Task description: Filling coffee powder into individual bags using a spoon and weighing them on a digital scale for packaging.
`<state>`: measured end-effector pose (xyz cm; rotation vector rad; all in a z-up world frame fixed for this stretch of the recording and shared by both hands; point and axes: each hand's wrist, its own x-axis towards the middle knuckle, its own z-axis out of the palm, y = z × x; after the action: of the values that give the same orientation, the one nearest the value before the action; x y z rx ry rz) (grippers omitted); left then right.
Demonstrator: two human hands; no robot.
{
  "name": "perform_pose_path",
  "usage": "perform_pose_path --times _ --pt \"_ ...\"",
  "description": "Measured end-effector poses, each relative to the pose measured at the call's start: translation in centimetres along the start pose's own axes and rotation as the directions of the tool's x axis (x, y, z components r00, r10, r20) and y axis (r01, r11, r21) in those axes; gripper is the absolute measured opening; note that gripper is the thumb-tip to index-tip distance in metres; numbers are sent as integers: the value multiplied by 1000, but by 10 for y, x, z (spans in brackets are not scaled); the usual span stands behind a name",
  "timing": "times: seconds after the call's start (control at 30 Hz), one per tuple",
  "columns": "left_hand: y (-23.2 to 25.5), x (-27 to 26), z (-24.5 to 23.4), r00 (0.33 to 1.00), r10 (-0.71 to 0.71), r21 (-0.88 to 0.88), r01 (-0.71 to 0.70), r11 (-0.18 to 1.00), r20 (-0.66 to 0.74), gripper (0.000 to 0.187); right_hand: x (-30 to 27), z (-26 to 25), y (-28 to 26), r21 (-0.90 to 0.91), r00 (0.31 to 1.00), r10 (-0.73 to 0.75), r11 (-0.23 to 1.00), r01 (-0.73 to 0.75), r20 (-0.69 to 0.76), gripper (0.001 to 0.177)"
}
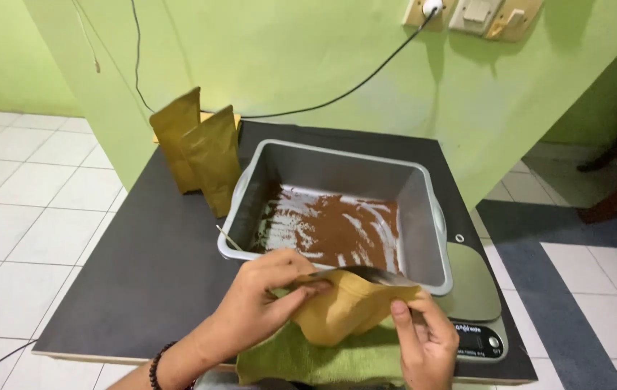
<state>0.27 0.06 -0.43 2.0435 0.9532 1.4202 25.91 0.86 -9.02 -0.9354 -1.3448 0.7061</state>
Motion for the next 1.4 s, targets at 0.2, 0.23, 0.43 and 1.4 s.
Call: perform_pose_path --times 0.2,0.23,0.43,1.4 --pt "-9 -4 2 999 -24 -22 23 999 -35 7 13 -5 -14 -160 982 -140 974 160 130 19" --pt "-5 -3 0 999 -7 17 7 1000 -37 6 16 -5 -21 -204 977 -177 958 199 120 16" --pt "-27 -26 8 999 -32 90 29 996 28 28 1 -28 39 -582 978 145 813 -31 150 37" --pt "-69 -90 34 970 -242 149 243 959 -22 27 -24 -20 68 -565 984 -21 817 119 177 11"
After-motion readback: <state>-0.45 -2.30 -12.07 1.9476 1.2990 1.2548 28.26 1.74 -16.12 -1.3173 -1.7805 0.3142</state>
